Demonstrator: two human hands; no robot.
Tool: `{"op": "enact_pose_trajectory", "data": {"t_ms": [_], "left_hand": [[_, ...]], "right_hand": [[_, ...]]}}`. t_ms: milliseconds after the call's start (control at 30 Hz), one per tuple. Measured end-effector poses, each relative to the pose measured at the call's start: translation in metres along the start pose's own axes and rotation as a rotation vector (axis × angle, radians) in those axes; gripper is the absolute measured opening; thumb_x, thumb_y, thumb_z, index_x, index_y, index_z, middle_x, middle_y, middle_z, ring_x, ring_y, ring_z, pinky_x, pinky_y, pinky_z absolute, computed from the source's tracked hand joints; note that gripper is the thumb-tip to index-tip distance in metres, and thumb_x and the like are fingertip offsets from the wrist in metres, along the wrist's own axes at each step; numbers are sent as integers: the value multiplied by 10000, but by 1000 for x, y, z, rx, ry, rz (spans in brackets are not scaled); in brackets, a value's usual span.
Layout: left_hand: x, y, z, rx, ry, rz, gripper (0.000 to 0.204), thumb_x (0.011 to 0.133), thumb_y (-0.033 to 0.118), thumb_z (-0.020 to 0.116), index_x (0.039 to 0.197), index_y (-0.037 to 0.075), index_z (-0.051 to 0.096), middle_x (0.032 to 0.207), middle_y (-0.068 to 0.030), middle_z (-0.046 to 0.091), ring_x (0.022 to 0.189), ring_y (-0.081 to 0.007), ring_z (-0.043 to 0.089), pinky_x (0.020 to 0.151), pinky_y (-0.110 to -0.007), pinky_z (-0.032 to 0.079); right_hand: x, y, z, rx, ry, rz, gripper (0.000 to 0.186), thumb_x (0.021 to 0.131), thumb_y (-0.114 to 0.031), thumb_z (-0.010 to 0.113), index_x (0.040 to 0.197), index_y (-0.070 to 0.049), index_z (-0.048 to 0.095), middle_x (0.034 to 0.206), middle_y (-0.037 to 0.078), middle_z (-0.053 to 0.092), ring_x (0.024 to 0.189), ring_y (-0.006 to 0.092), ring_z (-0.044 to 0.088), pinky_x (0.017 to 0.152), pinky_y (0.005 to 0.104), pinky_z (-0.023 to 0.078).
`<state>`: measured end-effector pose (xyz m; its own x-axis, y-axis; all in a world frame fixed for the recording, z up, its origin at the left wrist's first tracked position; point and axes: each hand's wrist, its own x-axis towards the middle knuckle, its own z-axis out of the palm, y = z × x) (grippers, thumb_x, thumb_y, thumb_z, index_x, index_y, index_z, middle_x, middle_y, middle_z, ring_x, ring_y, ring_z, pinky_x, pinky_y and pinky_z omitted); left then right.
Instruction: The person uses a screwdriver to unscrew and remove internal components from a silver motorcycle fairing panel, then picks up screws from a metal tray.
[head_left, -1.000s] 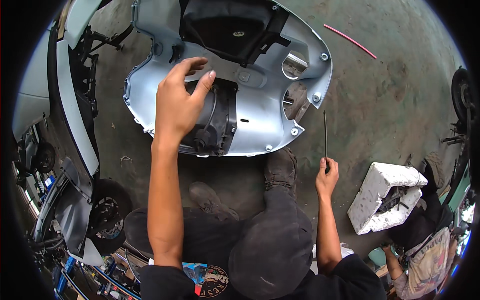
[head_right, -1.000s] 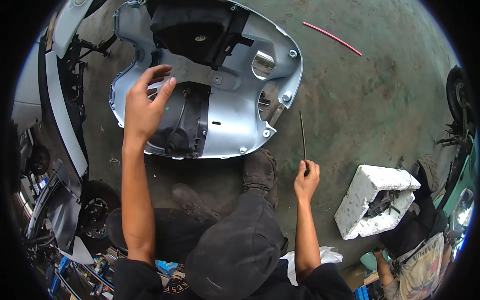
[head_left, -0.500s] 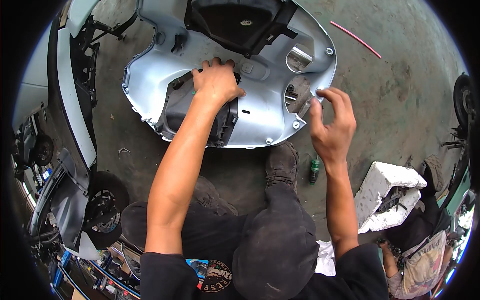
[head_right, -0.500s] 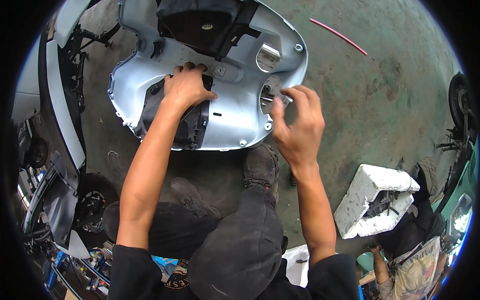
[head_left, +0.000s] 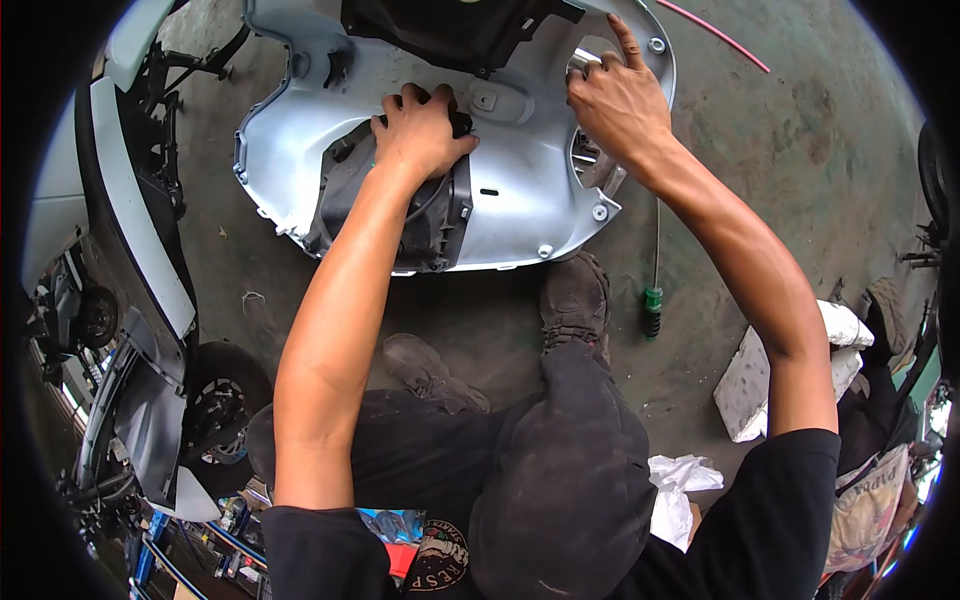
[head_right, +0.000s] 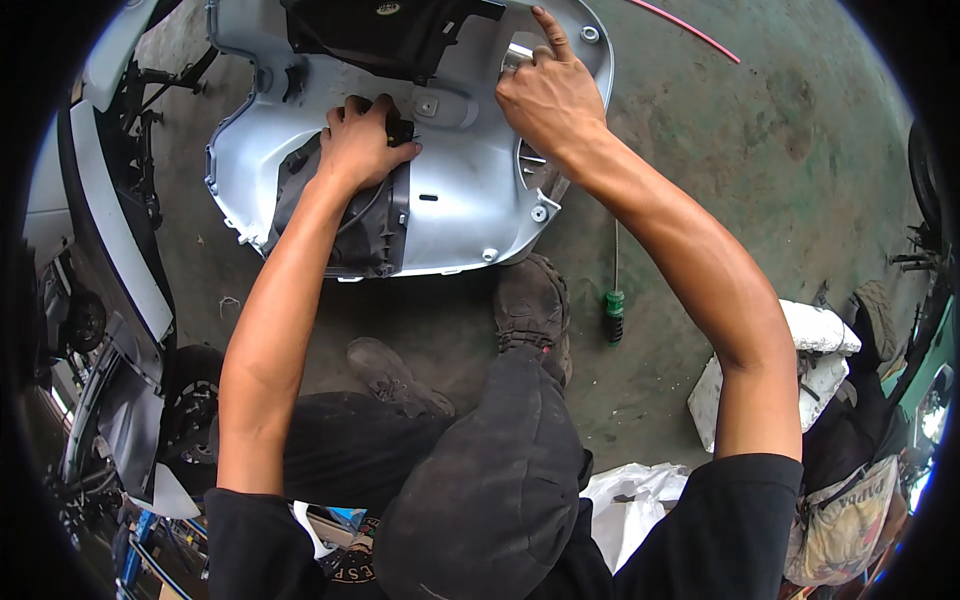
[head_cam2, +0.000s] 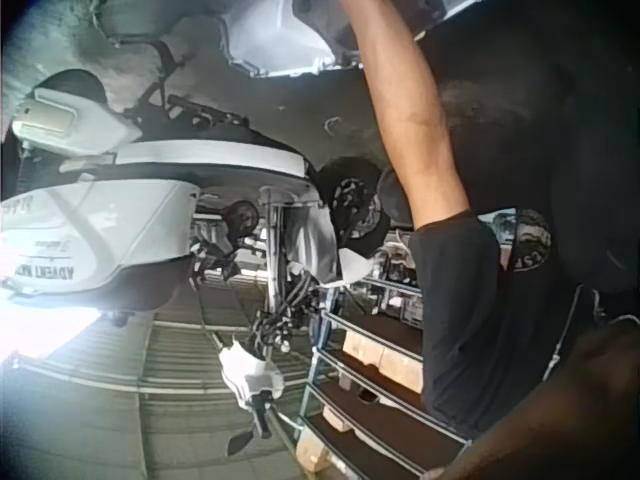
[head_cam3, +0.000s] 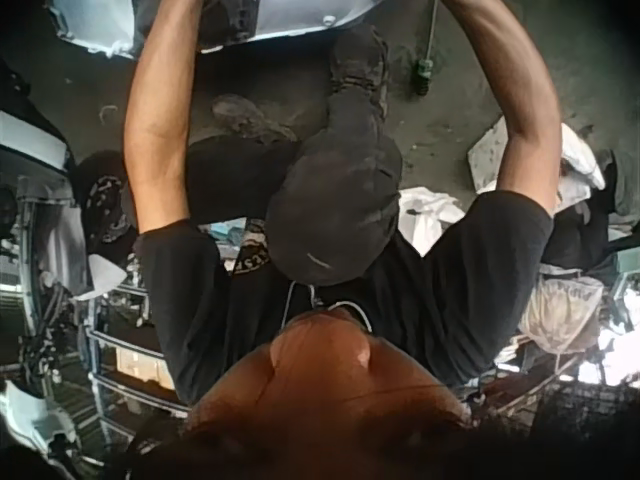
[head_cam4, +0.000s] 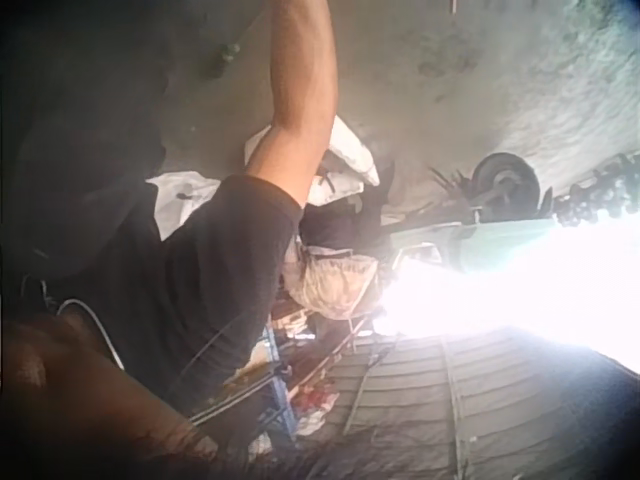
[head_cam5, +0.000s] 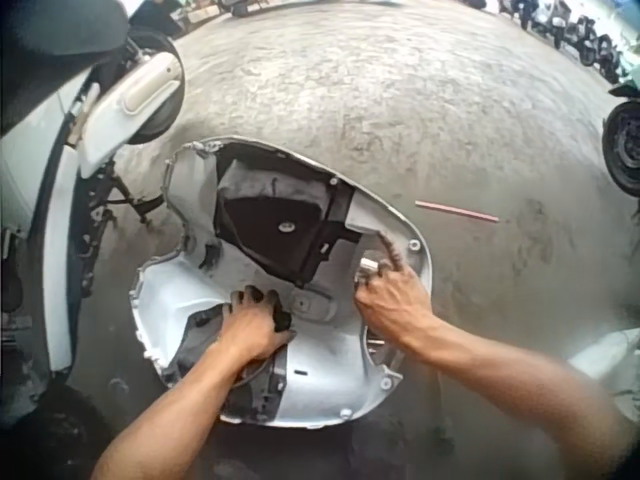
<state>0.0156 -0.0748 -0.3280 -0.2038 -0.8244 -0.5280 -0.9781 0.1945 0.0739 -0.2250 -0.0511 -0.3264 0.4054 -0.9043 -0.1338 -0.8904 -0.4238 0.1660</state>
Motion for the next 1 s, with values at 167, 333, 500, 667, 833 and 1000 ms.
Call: {"op": "enact_pose_trajectory", "data": {"t_ms": [167, 333, 500, 667, 833, 1000], "left_hand": [[-2, 0, 5, 7, 38, 22, 644, 763, 453, 791, 1299, 163, 582, 1380, -214, 472, 1295, -471, 411, 1058, -610, 369], [-3, -7, 13, 33, 91, 32, 634, 756, 472, 789, 1277, 165, 597, 1357, -218, 497, 1269, -470, 437, 1039, -588, 393], [-1, -8, 15, 38, 94, 16, 649, 757, 477, 788, 1287, 161, 589, 1362, -224, 489, 1274, -469, 434, 1037, -603, 383], [-2, -5, 17, 33, 104, 2, 704, 741, 485, 792, 1315, 146, 566, 1406, -237, 442, 1316, -474, 396, 1047, -632, 362], [-4, -13, 32, 115, 289, -54, 838, 827, 409, 734, 1543, 257, 326, 1619, -229, 221, 1471, -466, 238, 1099, -658, 300], [-2, -14, 29, -18, 225, -1, 1137, 725, 540, 796, 1608, 211, 159, 1627, -333, 73, 1504, -538, 48, 1097, -777, 181]], "right_hand": [[-2, 11, 0, 135, -85, -4, 226, 840, -141, 540, 877, -25, 731, 768, 151, 708, 809, 291, 723, 1234, 563, 135], [-7, 11, 10, 153, 76, -22, 229, 847, -214, 608, 859, -34, 749, 789, 138, 723, 857, 289, 721, 1237, 565, 134], [-3, 10, -4, 153, -70, 11, 228, 840, -254, 654, 874, -50, 749, 822, 132, 729, 895, 274, 714, 1238, 562, 130], [-7, 11, 5, 128, 12, -9, 230, 843, -263, 667, 908, -57, 747, 829, 114, 731, 914, 262, 708, 1239, 561, 126], [-3, 11, -2, 147, -29, -14, 230, 846, -284, 684, 906, -70, 744, 831, 93, 732, 915, 255, 708, 1235, 561, 126], [-5, 14, 0, 165, -37, -2, 212, 850, -279, 685, 904, -83, 743, 819, 82, 729, 915, 248, 705, 1236, 559, 117]]}}
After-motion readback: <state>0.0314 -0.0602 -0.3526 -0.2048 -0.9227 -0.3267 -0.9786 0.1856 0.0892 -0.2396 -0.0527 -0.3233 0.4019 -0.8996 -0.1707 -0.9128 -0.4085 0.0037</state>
